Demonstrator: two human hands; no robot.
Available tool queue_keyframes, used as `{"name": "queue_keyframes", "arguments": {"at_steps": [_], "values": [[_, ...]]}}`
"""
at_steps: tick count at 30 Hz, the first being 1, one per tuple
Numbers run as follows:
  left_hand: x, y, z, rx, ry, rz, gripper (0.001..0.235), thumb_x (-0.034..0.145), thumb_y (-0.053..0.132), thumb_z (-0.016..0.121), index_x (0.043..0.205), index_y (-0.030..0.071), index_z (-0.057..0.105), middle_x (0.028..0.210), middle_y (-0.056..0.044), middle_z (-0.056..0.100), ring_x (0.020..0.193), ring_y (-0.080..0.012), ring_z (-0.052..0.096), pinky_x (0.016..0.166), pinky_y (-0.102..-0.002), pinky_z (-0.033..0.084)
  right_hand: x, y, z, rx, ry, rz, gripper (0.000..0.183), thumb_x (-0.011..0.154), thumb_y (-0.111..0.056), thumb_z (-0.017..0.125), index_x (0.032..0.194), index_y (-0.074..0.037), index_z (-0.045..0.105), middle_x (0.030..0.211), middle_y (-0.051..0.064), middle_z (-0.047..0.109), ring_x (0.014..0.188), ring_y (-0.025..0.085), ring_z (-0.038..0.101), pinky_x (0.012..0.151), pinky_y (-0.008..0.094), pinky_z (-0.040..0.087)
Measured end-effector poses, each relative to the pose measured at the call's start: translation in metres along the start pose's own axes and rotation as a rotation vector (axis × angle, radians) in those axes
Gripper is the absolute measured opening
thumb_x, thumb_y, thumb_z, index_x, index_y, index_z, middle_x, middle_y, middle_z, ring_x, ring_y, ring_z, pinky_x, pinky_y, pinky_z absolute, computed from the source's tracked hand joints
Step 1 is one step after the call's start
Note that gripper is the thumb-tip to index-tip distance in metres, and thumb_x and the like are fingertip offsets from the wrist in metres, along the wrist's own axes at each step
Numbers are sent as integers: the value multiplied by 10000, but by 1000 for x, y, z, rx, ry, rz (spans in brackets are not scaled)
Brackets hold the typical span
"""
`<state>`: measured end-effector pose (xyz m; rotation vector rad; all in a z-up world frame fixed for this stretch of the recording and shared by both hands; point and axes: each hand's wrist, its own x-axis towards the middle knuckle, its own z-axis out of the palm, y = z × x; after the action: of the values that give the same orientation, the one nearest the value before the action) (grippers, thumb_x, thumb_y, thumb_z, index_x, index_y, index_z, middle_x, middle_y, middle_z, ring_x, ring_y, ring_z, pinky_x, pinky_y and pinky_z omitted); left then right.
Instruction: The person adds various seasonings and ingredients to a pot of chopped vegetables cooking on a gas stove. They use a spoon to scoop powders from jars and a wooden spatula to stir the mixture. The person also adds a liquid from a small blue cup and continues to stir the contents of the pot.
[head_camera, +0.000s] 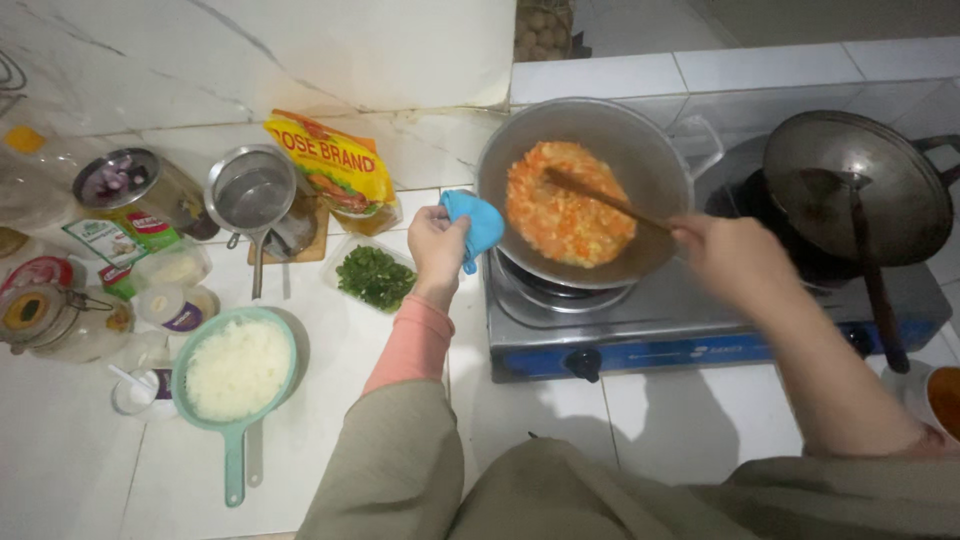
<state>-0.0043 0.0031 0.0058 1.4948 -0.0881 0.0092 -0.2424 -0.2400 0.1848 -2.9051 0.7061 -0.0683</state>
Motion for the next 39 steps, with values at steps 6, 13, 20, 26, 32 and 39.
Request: {"name": "queue_keyframes", "arguments": {"at_steps": [6, 13, 20, 26, 32, 39], "values": [[2, -3, -1, -33, -4, 37, 356, 805, 18, 767, 1112, -86, 618, 890, -108, 717, 752, -146, 686, 661, -275, 568, 9, 43, -31, 10, -65, 325, 347, 1095, -332, 533, 1354, -183, 709, 968, 159, 813, 852, 306, 775, 818, 484, 604], [1, 0, -1, -32, -2, -4, 345, 812, 3, 753, 1118, -82, 619, 862, -116, 712, 714, -152, 679, 619, -283, 558, 26, 17, 6, 125, -70, -37, 361, 1005, -324, 612, 1325, -187, 709, 1060, 152, 770, 917, 301, 736, 855, 447, 573], [-2, 2, -1, -118, -22, -43, 348, 818, -12, 749, 1123, -75, 594, 872, -113, 711, 722, -150, 687, 614, -276, 564, -11, 18, -62, -175, -372, -1, 389, 997, -411, 543, 1343, -303, 686, 875, 11, 775, 708, 151, 748, 725, 369, 612], [-5, 2, -3, -60, -19, -22, 337, 813, 0, 759, 1109, -74, 616, 845, -100, 675, 687, -145, 641, 581, -275, 525, -20, 18, -37, -235, -372, 70, 374, 1009, -420, 523, 1342, -382, 691, 924, 99, 792, 806, 248, 766, 814, 427, 619], [-6, 3, -3, -102, -27, -39, 345, 796, 19, 762, 1095, -55, 607, 806, -79, 690, 660, -130, 648, 549, -267, 516, -12, 28, -4, 47, -128, 211, 357, 1035, -342, 544, 1348, -252, 689, 1026, 154, 769, 897, 341, 729, 814, 492, 596], [-10, 3, -7, -49, -52, -5, 325, 828, 26, 765, 1105, -68, 625, 803, -90, 678, 639, -145, 613, 535, -285, 483, -12, 40, -11, -5, -26, 158, 325, 1068, -330, 604, 1333, -206, 744, 1043, 158, 770, 914, 320, 725, 826, 447, 553]]}}
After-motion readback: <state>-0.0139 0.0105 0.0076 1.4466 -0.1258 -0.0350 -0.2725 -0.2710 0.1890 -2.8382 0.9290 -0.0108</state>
